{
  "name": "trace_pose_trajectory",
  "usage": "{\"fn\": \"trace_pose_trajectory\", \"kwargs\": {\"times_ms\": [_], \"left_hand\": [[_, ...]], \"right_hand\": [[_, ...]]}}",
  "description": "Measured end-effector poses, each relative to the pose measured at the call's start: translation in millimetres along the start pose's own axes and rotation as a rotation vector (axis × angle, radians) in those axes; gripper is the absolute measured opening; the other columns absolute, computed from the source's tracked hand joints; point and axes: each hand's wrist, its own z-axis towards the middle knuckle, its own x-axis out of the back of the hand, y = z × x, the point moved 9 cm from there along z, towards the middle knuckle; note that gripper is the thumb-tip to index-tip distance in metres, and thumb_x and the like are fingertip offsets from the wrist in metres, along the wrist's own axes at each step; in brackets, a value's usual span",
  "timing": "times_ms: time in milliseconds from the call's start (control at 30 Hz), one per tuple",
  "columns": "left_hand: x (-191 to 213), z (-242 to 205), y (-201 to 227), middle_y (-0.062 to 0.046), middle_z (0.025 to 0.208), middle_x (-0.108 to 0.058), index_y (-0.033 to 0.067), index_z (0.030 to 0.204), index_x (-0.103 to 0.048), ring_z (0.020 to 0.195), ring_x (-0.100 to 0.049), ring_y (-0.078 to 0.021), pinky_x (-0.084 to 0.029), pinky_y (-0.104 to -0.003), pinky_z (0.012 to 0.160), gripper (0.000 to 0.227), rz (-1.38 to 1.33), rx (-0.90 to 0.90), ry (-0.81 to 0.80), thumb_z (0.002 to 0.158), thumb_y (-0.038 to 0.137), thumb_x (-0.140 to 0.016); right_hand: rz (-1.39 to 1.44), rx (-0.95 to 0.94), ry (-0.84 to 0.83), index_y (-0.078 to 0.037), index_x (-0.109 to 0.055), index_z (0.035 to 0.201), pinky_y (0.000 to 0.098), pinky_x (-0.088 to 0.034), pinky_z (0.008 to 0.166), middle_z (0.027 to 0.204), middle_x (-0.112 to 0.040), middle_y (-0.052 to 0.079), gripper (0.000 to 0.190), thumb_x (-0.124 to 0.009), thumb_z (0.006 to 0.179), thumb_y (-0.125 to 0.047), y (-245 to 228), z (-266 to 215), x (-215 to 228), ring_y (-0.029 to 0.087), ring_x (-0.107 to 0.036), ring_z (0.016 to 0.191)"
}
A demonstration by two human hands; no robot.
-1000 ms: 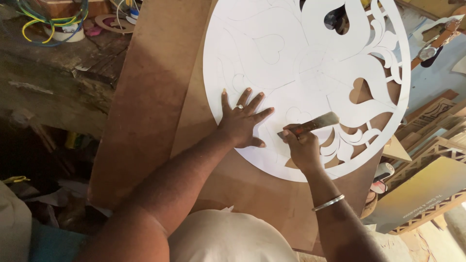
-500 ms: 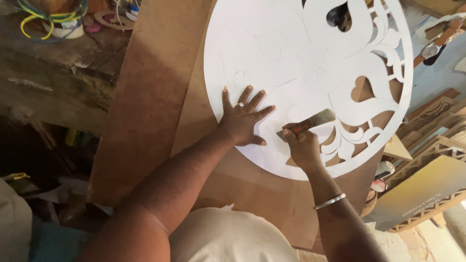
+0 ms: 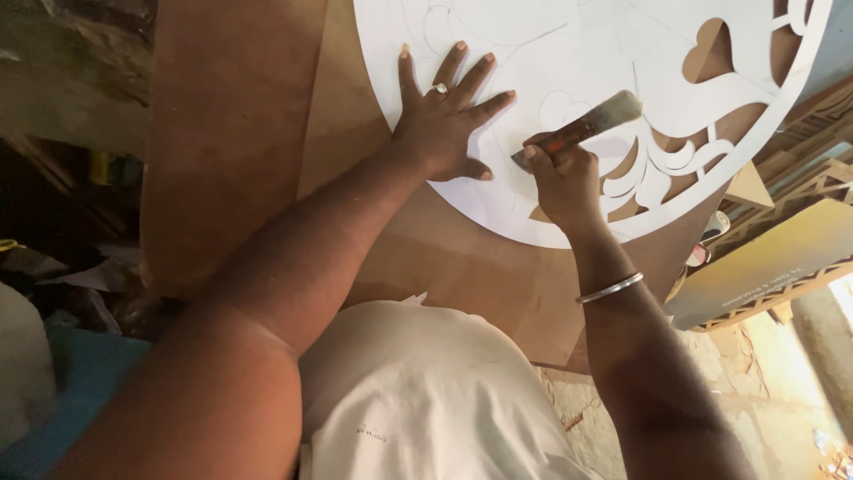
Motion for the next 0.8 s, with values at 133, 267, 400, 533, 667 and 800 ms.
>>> {"fn": "trace_pose_trajectory", "kwargs": {"times_ms": [133, 267, 400, 533, 667, 800], "left_hand": [[-3.2, 2.3, -0.4, -0.003, 0.172, -0.002, 0.0424, 0.158, -0.028, 0.156, 0.007, -0.0329, 0.008, -0.086, 0.107, 0.111, 0.002, 0.005, -0.024, 0.064, 0.073, -0.079], [-1.8, 0.7, 0.0, -0.003, 0.172, -0.002, 0.0424, 0.159, -0.028, 0.157, 0.007, -0.0330, 0.008, -0.086, 0.108, 0.111, 0.004, 0.002, -0.032, 0.065, 0.073, -0.078], [-2.2, 1.0, -0.5, -0.002, 0.173, -0.002, 0.0432, 0.159, -0.028, 0.157, 0.007, -0.0329, 0.009, -0.085, 0.109, 0.109, 0.005, 0.006, -0.027, 0.066, 0.073, -0.077], [-3.5, 1.8, -0.1, -0.002, 0.172, -0.001, 0.0436, 0.159, -0.027, 0.157, 0.008, -0.0322, 0.009, -0.085, 0.109, 0.109, 0.005, 0.011, -0.032, 0.066, 0.074, -0.077], [-1.5, 0.8, 0.1, -0.003, 0.172, -0.001, 0.0430, 0.159, -0.028, 0.157, 0.008, -0.0327, 0.009, -0.085, 0.108, 0.109, 0.000, 0.003, -0.024, 0.066, 0.073, -0.077], [-0.4, -0.3, 0.0, -0.003, 0.172, -0.002, 0.0425, 0.159, -0.029, 0.157, 0.007, -0.0329, 0.009, -0.085, 0.109, 0.109, -0.007, 0.005, -0.026, 0.066, 0.072, -0.078]], "right_hand": [[-0.032, -0.003, -0.006, -0.001, -0.075, 0.107, 0.0308, -0.055, 0.070, 0.085, -0.075, 0.009, 0.019, -0.068, 0.101, -0.017, -7.4, 3.3, -0.5, 0.015, -0.071, 0.077], [-0.051, 0.041, -0.010, 0.000, -0.075, 0.107, 0.0315, -0.054, 0.069, 0.084, -0.075, 0.010, 0.019, -0.069, 0.100, -0.017, -13.0, 5.7, -2.6, 0.016, -0.070, 0.075], [-0.027, 0.061, -0.030, 0.000, -0.075, 0.107, 0.0318, -0.054, 0.068, 0.085, -0.075, 0.011, 0.019, -0.069, 0.100, -0.017, -17.4, 6.9, -6.5, 0.017, -0.070, 0.075], [-0.073, 0.046, -0.027, 0.000, -0.075, 0.107, 0.0327, -0.054, 0.068, 0.083, -0.074, 0.012, 0.020, -0.070, 0.100, -0.018, -16.6, 8.4, -7.3, 0.018, -0.070, 0.074], [-0.041, 0.135, -0.016, 0.001, -0.075, 0.107, 0.0328, -0.056, 0.071, 0.088, -0.075, 0.011, 0.020, -0.069, 0.101, -0.017, -23.4, 8.9, -6.8, 0.017, -0.072, 0.078], [-0.095, 0.060, -0.044, 0.000, -0.076, 0.105, 0.0338, -0.055, 0.069, 0.083, -0.075, 0.011, 0.021, -0.068, 0.100, -0.019, -23.6, 12.6, -8.1, 0.019, -0.072, 0.075]]}}
